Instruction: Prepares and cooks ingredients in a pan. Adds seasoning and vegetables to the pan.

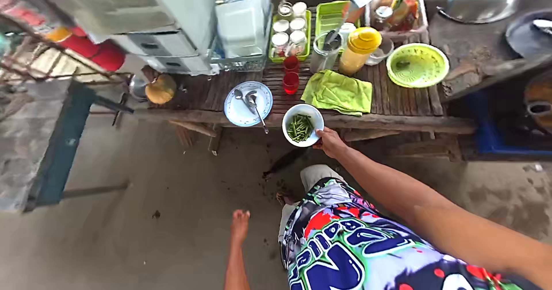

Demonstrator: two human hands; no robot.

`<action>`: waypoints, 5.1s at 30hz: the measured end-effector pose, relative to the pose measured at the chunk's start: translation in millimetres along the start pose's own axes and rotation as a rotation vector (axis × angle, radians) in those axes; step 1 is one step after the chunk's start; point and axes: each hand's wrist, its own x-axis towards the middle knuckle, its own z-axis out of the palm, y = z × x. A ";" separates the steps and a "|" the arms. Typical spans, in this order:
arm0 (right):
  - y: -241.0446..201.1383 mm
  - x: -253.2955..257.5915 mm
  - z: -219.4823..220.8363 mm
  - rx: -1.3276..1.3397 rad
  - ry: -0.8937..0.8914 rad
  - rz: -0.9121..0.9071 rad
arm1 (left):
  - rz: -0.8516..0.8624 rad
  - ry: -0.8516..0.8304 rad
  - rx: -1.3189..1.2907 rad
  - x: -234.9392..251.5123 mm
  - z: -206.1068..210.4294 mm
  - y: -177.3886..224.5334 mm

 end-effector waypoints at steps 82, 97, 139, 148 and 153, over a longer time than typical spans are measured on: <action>250.2 -206.0 -303.7 -0.440 0.695 0.575 | 1.045 -0.467 1.037 -11.4 200.7 570.8; 82.0 -56.5 -335.3 0.004 0.641 0.440 | 1.162 0.014 1.827 -53.2 354.6 782.5; 66.7 -92.6 -530.6 0.018 0.600 0.480 | 0.777 0.004 1.229 -13.8 400.3 674.1; 74.3 -103.7 -557.0 -0.050 0.557 0.503 | 0.753 0.059 1.080 -4.8 411.6 630.2; 78.9 -111.1 -563.6 -0.048 0.569 0.509 | 0.745 0.056 1.080 -3.1 416.8 626.6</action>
